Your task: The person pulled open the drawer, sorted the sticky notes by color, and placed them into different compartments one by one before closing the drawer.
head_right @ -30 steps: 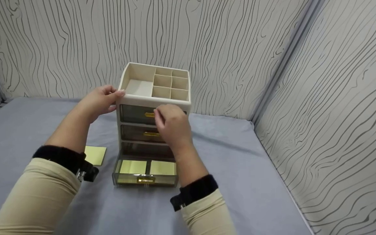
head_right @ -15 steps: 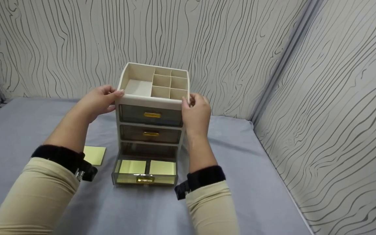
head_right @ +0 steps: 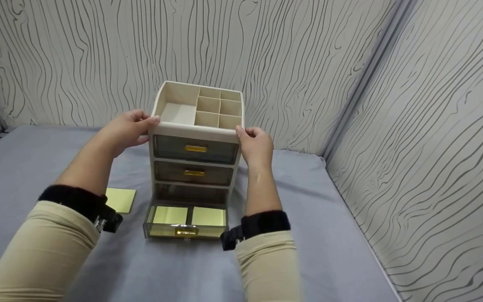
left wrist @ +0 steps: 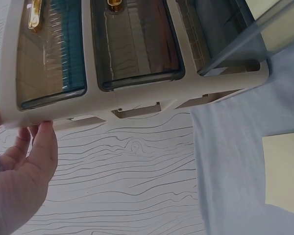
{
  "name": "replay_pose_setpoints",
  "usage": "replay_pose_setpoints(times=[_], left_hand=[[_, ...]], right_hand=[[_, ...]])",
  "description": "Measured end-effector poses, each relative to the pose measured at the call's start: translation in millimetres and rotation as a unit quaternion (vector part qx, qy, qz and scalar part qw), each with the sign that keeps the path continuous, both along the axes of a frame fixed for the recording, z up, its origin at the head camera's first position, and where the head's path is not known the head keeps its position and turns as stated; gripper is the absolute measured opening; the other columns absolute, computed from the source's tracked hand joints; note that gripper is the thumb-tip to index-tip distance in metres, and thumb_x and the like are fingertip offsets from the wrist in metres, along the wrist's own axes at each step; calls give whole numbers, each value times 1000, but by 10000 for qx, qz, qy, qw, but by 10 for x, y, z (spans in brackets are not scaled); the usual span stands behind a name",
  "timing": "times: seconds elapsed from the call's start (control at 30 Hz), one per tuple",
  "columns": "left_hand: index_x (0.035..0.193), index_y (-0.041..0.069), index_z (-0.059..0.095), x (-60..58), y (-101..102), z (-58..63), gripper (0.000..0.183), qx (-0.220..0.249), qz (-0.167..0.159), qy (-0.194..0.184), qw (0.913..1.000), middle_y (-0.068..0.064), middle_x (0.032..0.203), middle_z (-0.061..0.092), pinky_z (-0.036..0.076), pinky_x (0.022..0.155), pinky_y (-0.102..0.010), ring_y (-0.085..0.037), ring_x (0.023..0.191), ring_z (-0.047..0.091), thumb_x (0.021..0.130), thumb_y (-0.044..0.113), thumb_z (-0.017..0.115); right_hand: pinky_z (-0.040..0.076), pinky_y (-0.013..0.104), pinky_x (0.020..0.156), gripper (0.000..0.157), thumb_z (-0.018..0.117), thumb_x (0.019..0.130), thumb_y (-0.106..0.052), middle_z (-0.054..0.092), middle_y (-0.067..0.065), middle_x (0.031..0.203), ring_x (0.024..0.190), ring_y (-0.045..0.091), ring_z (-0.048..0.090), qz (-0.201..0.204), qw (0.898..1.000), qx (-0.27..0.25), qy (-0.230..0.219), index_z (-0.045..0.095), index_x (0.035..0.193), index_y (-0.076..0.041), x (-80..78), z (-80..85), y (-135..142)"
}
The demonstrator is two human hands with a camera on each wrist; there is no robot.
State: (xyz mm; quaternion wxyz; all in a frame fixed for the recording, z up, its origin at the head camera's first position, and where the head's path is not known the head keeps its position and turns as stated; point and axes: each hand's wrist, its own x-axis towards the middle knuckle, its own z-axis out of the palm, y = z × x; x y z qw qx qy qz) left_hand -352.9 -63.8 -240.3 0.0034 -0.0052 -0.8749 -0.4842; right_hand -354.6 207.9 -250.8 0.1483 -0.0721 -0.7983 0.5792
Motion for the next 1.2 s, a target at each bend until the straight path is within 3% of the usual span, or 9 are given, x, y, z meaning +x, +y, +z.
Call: replay_pose_setpoints(times=[0.17, 0.4, 0.5, 0.63, 0.8, 0.9, 1.07, 1.2], left_hand=[[106, 7, 50, 8, -1, 22, 42, -12, -34, -67, 10000, -9, 111, 54, 41, 89, -40, -24, 102, 49, 91, 47, 49], [105, 6, 51, 1, -8, 1, 41, 295, -23, 22, 9996, -9, 105, 54, 44, 83, -34, -21, 95, 50, 89, 44, 53], [103, 5, 51, -6, -43, -56, 39, 551, -176, 212, 9981, -8, 102, 53, 45, 81, -31, -20, 93, 50, 88, 41, 58], [103, 8, 53, -9, -156, -214, 41, 467, -462, 439, 9969, -6, 102, 54, 45, 80, -32, -20, 93, 50, 84, 43, 62], [99, 8, 56, -19, -364, -464, 38, -364, -697, 535, 9955, -7, 97, 56, 43, 78, -36, -22, 91, 51, 83, 43, 63], [94, 5, 57, -32, -494, -614, 33, -1129, -908, 535, 9880, -8, 92, 57, 43, 75, -38, -24, 86, 52, 85, 36, 63], [96, -1, 59, -32, -669, -864, 31, -2456, -1312, 371, 9598, -12, 91, 61, 46, 76, -43, -28, 86, 57, 83, 26, 66], [102, -2, 61, -19, -754, -1045, 33, -3159, -1503, -10, 9368, -15, 99, 62, 45, 82, -46, -32, 94, 57, 80, 21, 70]], right_hand=[[48, 27, 84, 26, 61, 88, -27, 53, 7, 93, 88, 15, 55, 87, 9994, -336, -17, 56, 93, -2, -13, -14, 5], [48, 27, 85, 29, 59, 89, -31, 54, 10, 103, 96, 18, 56, 146, 9995, -214, -183, 56, 94, -3, -20, -14, 20], [48, 27, 85, 30, 59, 89, -32, 54, 10, 105, 97, 18, 55, 156, 9995, -155, -241, 56, 96, -3, -20, -12, 27], [48, 28, 85, 30, 58, 89, -32, 54, 9, 103, 96, 17, 55, 171, 9994, -153, -252, 56, 97, -4, -27, -20, 33], [47, 28, 86, 29, 57, 90, -32, 53, 9, 103, 97, 18, 55, 219, 9993, -133, -263, 55, 97, -4, -32, -33, 26], [47, 28, 86, 29, 57, 90, -32, 54, 9, 105, 98, 18, 54, 240, 9993, -143, -259, 55, 98, -3, -35, -34, 27], [47, 28, 86, 28, 57, 90, -31, 53, 10, 105, 99, 18, 54, 275, 9990, -230, -279, 55, 96, -4, -36, -27, 30], [47, 28, 87, 27, 57, 90, -31, 52, 10, 106, 100, 19, 53, 283, 9987, -272, -327, 54, 95, -4, -31, -21, 31]])
